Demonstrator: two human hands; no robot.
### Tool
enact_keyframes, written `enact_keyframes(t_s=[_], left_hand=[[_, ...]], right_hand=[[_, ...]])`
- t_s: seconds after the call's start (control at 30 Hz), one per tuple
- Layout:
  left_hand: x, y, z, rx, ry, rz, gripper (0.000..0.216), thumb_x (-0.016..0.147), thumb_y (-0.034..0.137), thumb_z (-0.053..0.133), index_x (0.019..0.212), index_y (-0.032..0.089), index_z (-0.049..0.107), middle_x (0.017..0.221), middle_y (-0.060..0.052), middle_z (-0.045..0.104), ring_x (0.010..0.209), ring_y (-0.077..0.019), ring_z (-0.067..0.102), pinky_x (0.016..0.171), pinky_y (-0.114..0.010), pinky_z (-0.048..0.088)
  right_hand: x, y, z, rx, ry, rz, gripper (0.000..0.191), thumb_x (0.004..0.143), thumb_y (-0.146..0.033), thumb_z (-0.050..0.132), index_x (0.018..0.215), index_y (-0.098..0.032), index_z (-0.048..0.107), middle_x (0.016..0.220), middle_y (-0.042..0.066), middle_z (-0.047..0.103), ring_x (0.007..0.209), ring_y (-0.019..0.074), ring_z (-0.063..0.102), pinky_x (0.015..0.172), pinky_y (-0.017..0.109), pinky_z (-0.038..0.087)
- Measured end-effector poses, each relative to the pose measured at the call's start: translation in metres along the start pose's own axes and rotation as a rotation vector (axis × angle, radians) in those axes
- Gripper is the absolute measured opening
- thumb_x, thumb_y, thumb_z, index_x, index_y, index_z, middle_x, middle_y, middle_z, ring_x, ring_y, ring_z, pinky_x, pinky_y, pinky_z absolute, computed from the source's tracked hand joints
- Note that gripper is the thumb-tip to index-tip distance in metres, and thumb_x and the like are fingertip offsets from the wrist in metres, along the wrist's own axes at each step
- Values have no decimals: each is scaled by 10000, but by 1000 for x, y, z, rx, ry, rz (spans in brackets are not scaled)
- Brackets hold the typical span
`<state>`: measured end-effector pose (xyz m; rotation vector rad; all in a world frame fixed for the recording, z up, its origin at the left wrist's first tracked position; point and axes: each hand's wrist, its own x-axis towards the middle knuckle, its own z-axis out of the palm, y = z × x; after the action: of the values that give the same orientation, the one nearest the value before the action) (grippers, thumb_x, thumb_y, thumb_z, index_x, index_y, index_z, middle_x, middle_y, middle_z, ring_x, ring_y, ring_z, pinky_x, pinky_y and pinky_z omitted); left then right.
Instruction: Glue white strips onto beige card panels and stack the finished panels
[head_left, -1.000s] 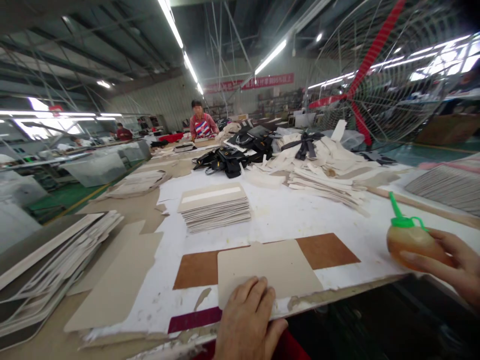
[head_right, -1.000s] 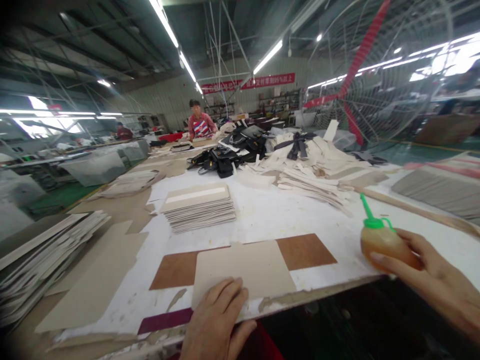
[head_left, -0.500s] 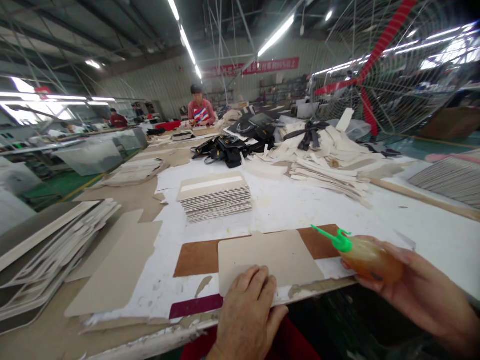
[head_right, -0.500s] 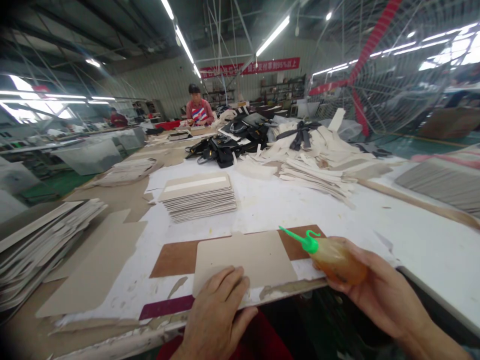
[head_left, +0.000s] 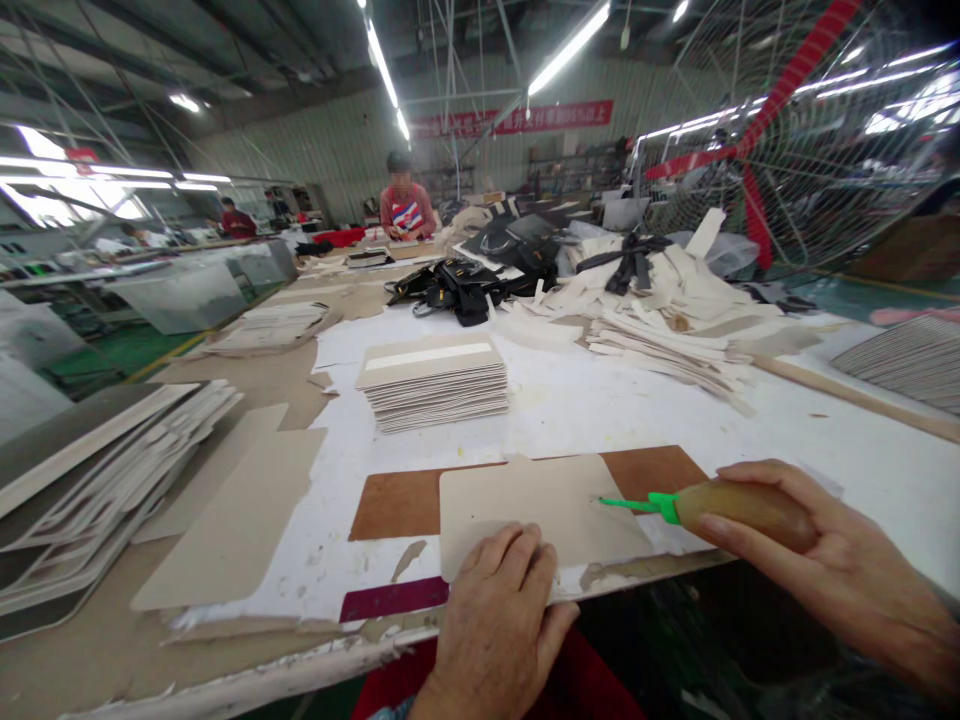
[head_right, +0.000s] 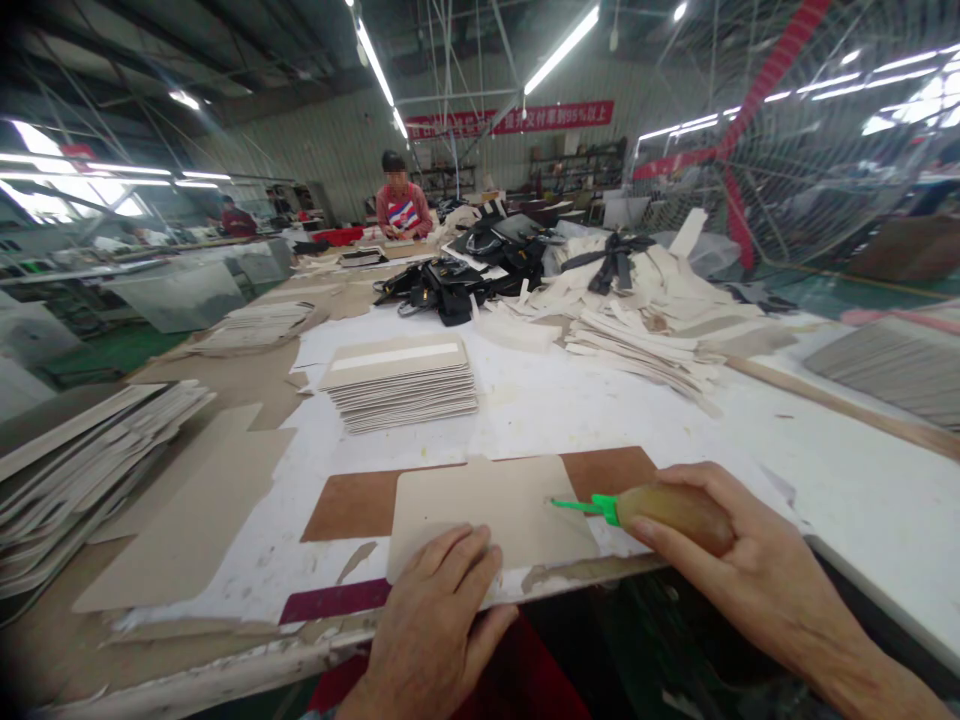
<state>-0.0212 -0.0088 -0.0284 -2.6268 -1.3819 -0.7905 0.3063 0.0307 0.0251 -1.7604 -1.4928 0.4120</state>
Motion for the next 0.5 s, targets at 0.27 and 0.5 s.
enact_keyframes(t_s=[0.27,0.5], left_hand=[[1,2,-3,0,6,-19,424,1009,476,815,1337,221,730,1427,-84,767,1275,-344,720,1084,-512,650],[0,1,-1,-19,-5,-26,410,1022,457,800,1345,216,727,1442,-85,755,1305,-344,701,1104,-520,638]], right_hand=[[3,-8,2,-71,1,-98,546,684,-746,773,967,-280,748,971,72,775,876,359,724,846,505,570],[9,-22,4,-120,-4,-176,535,741,-724,738,1012,-264,732,995,89,763,887,363,712,887,511,545]])
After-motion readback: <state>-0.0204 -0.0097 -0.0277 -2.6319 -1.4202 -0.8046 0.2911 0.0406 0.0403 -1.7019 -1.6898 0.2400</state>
